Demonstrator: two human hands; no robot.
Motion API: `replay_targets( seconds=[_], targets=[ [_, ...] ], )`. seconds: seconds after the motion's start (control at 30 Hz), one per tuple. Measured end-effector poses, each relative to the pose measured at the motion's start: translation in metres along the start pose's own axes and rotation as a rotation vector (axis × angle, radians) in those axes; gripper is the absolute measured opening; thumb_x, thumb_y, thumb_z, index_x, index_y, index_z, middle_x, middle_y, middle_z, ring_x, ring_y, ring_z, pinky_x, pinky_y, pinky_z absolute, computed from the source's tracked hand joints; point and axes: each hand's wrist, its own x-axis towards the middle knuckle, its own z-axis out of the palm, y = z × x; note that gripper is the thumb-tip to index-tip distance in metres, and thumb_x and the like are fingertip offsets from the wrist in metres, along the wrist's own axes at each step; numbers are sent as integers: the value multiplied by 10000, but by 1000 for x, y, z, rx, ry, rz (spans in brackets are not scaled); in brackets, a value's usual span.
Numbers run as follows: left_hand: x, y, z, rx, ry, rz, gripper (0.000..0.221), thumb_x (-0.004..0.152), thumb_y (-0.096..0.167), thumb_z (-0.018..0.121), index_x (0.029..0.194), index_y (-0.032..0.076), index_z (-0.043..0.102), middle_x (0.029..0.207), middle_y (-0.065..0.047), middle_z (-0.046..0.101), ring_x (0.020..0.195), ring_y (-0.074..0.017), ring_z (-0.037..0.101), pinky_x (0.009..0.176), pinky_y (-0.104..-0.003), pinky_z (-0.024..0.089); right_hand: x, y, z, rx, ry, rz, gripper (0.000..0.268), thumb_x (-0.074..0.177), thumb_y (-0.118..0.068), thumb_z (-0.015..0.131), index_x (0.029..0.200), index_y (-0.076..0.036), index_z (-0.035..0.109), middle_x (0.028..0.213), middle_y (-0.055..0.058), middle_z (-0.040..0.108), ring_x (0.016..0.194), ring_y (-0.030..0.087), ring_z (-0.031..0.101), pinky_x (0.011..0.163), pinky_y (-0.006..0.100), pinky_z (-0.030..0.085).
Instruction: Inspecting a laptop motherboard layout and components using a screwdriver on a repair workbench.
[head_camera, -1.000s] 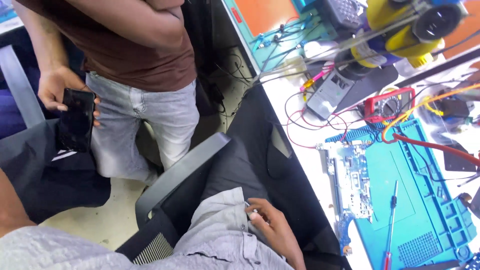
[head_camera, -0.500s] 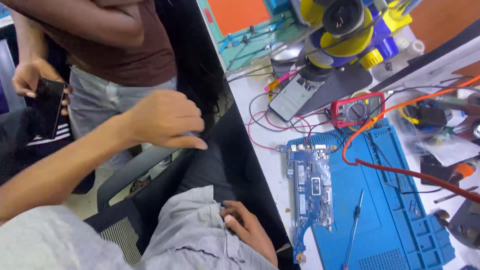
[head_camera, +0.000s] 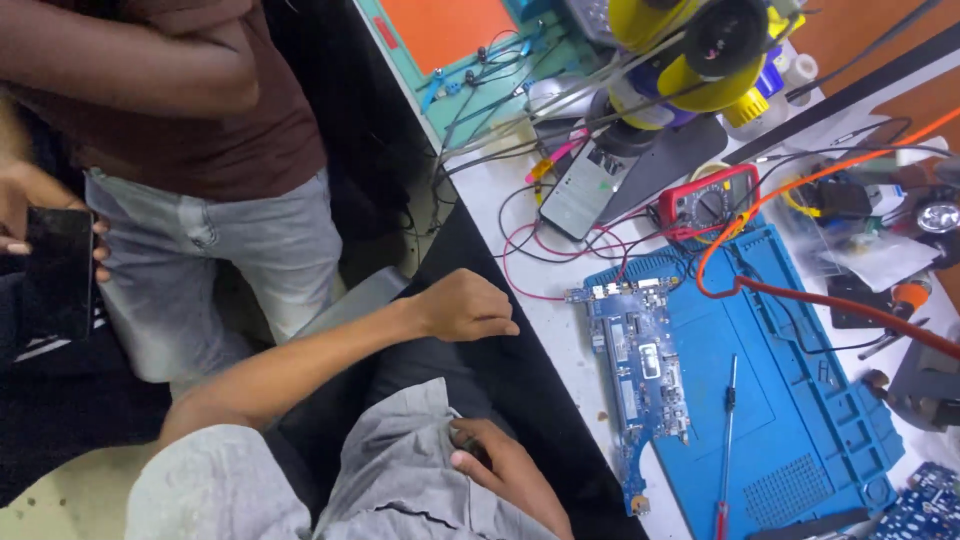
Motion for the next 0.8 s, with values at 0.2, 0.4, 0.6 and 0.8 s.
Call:
replay_targets(
  seconds=[0.2, 0.4, 0.6, 0.8],
  targets=[
    [-12, 19, -3, -134, 128, 69, 499, 1077, 383, 498, 674, 98, 570, 589, 0, 502, 500, -192, 488, 510, -329, 376, 15, 4, 24, -78, 95, 69, 555, 964, -551, 510, 1369, -188, 622, 1150, -4, 724, 1011, 142, 707, 843, 285, 511],
    [-16, 5, -7, -154, 157, 13, 520, 1082, 348, 506, 637, 86, 443, 569, -5, 420, 484, -176, 427, 503, -326, 337, 15, 9, 35, -181, 117, 38, 588, 956, -571, 520, 1421, -217, 588, 1204, 0, 640, 935, 165, 657, 849, 298, 508],
    [-10, -7, -6, -206, 184, -178, 476, 1058, 342, 533, 677, 94, 671, 646, 12, 687, 594, -149, 666, 611, -289, 502, 8, 21, 29, -142, 82, 95, 546, 956, -528, 559, 1431, -258, 560, 1300, -12, 635, 1004, 162, 655, 891, 305, 520],
    [-5, -13, -2, -114, 212, -217, 429, 1050, 309, 573, 705, 88, 702, 671, -1, 713, 604, -158, 683, 588, -298, 503, 6, 53, 23, -144, 45, -14, 647, 919, -597, 566, 1462, -246, 537, 1326, -20, 605, 950, 134, 659, 855, 288, 535]
  ],
)
